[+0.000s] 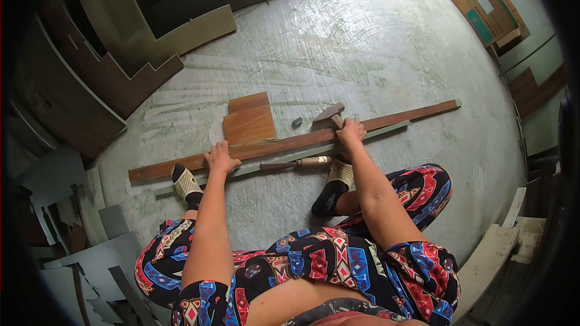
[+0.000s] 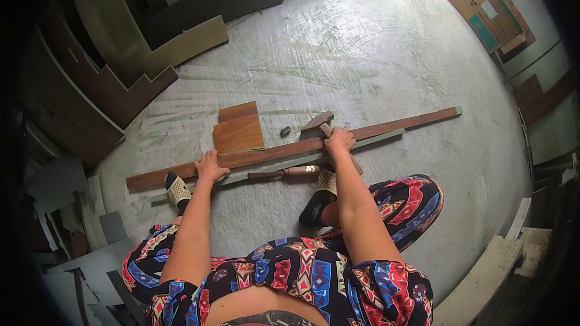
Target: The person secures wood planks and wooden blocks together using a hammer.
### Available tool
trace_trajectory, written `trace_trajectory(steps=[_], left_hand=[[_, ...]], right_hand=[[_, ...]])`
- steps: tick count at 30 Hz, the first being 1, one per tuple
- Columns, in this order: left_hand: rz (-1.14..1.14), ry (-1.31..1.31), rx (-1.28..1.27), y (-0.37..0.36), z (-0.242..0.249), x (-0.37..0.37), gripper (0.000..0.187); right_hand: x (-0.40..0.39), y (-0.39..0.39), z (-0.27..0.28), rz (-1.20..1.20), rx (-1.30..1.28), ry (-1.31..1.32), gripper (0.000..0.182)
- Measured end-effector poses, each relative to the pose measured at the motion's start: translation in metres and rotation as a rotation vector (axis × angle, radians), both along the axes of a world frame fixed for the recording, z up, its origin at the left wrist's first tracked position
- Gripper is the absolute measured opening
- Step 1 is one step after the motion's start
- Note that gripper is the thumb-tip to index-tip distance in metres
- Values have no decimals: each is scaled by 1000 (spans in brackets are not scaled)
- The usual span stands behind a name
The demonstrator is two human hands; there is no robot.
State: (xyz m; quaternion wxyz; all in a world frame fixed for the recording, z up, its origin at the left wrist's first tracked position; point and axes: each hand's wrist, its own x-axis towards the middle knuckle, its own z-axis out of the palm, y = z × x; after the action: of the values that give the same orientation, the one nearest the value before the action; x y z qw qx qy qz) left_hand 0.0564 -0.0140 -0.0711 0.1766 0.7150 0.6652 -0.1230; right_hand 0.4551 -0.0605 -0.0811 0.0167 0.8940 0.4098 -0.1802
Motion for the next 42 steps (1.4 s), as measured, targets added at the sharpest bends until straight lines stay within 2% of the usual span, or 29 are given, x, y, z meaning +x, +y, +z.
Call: trace_trajectory(steps=[5,8,11,15,19,21,29,32,35,39,41,42], left_hand=[[9,11,-7,-1,7,6,79],[7,15,9,-2,3,5,79],[9,-9,31,-3,-1,2,78],[19,-25,30,-5,1,2,76],[1,-43,49,-6,-2,-2,74],[-11,-51,60,-3,-2,-4,74],[-44,-131,137,5,-6,-14,75],[-34,-192,125,18,12,-14,72],[-69,-229,117,31,35,-13,68],[-144,-290,112,44,73,-14,65],[-125,-311,85,47,97,-12,67],[-120,-324,71,49,108,-10,69]], right_hand=[[-4,0,-12,-61,156,96,37],[-19,3,17,-125,195,169,34],[-19,8,22,-155,228,305,32],[-39,13,20,38,240,707,31],[-78,11,48,450,63,646,39],[-90,5,36,645,-19,689,39],[-112,-29,41,917,-136,533,34],[-112,-44,33,978,-107,439,33],[-108,-53,7,978,10,435,31],[-112,-31,40,881,-328,497,44],[-101,-21,23,639,-289,793,61],[-92,-21,17,452,-189,1019,66]])
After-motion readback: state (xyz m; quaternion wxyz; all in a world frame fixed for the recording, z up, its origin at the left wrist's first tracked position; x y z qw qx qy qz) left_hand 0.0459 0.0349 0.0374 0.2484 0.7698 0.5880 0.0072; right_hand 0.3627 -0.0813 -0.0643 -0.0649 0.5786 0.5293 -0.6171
